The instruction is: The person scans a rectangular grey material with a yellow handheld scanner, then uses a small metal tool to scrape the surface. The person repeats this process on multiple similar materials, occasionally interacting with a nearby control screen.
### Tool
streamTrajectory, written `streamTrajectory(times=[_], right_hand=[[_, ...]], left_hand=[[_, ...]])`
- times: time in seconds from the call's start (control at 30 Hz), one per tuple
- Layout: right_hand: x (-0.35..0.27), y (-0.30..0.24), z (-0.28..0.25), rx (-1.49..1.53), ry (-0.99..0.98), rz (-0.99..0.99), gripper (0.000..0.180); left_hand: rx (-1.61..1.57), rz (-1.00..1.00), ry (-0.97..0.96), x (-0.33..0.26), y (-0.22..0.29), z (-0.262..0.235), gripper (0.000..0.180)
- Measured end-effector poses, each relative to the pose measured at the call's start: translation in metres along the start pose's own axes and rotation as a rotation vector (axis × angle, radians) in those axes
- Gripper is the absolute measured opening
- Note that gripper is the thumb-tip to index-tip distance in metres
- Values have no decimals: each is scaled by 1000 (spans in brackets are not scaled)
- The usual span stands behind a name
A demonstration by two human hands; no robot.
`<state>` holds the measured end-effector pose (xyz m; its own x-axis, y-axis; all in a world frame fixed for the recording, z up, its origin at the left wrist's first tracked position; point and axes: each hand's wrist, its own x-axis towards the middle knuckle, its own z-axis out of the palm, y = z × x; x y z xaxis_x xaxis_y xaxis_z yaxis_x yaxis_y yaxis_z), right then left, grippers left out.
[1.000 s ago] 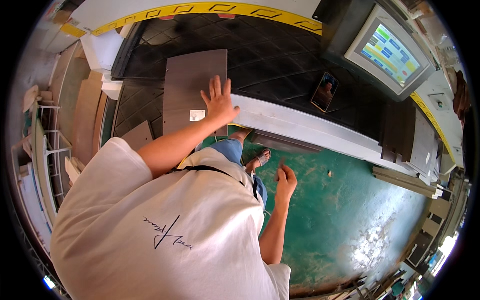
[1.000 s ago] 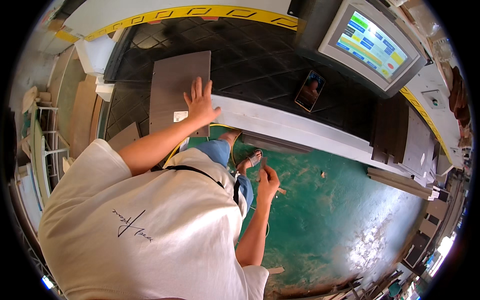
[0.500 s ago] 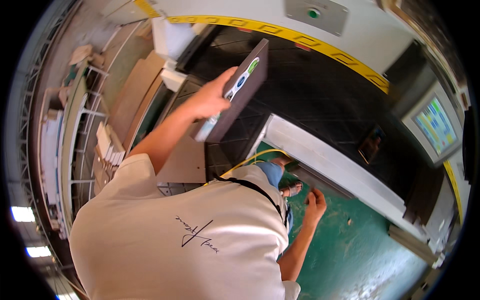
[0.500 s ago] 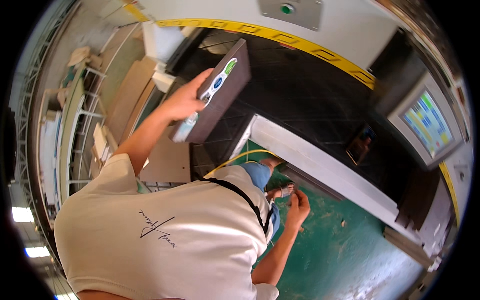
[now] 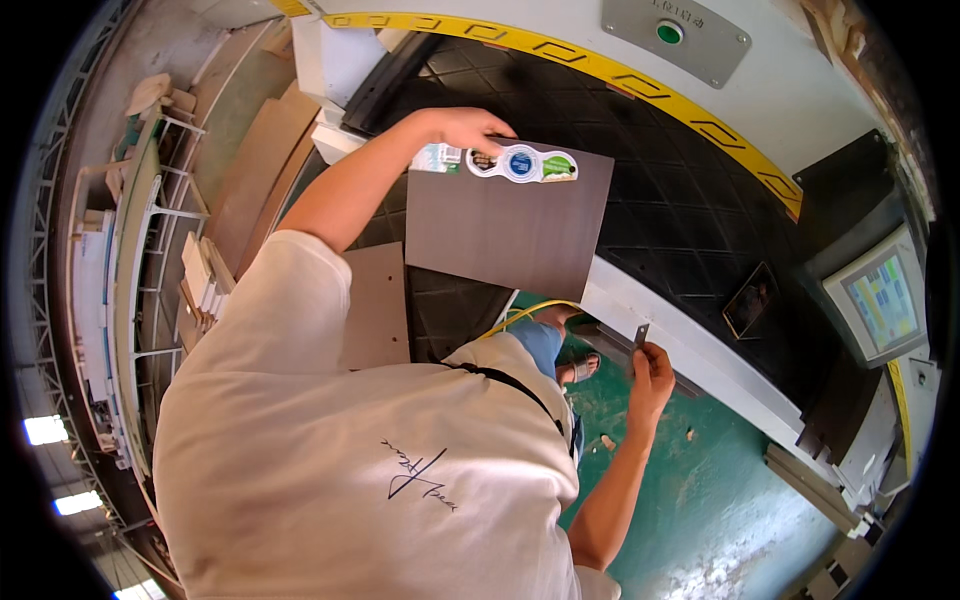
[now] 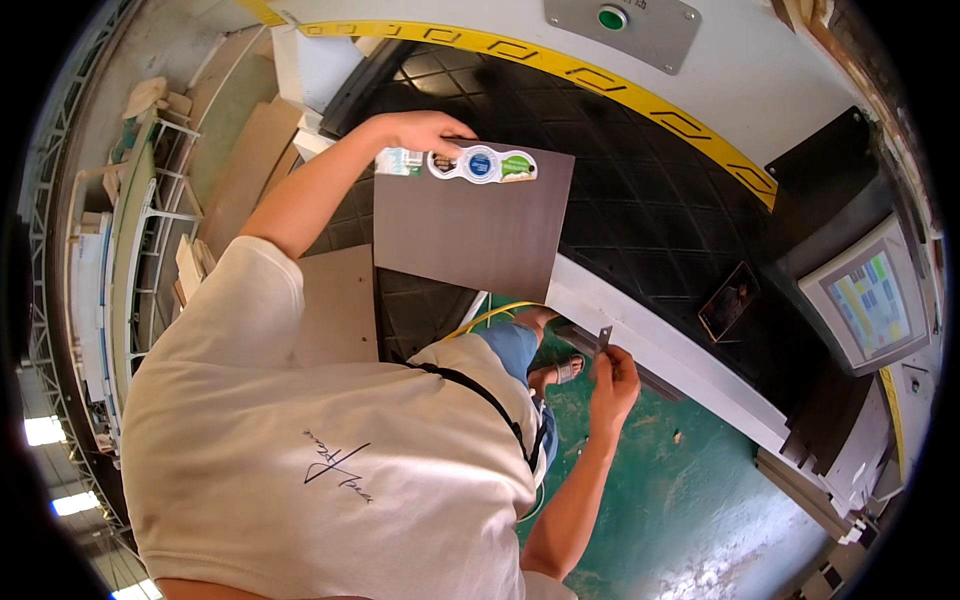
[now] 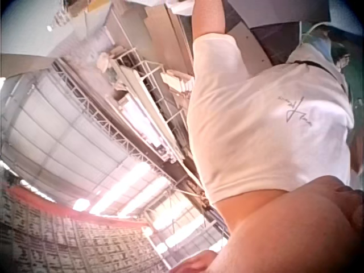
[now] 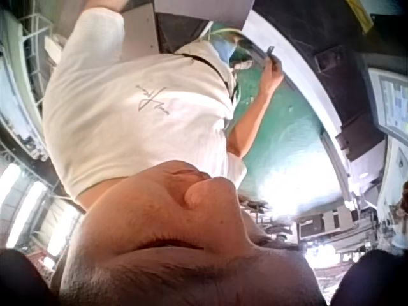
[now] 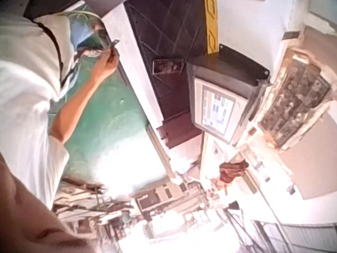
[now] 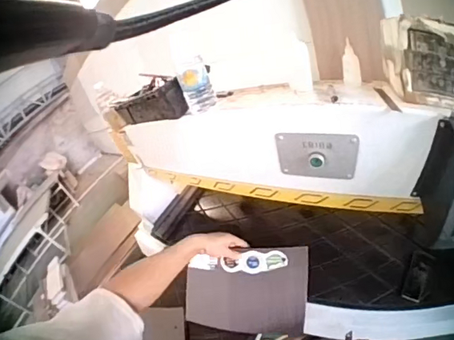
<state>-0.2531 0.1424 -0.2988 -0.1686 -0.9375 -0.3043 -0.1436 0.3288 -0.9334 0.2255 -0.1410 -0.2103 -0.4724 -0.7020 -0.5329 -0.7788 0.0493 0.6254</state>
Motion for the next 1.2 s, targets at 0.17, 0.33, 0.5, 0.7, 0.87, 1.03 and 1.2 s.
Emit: streamTrajectory(times=[0.17,0.33,0.5,0.7,0.87,1.03,1.2], right_hand=[[14,4,15,104,19,45,22],[36,-9,33,145,19,84,21],[79,-13,39,118,-71,25,23],[113,-50,73,-1,-175,-35,25],[136,-71,128,-237,-387,-156,22],[162,-88,221,-338,-509,-441,19],[193,-97,301,-622,-613,-755,13]], left_hand=[[-165,-42,52,71,-6,33,50],[-423,-161,303,85,-51,67,59],[-781,-267,562,51,-56,130,55],[-708,-384,524,-25,-49,183,51],[-357,-418,376,-79,-24,183,40],[-106,-365,657,-72,-40,186,30],[-99,-125,1163,-40,-54,167,12]])
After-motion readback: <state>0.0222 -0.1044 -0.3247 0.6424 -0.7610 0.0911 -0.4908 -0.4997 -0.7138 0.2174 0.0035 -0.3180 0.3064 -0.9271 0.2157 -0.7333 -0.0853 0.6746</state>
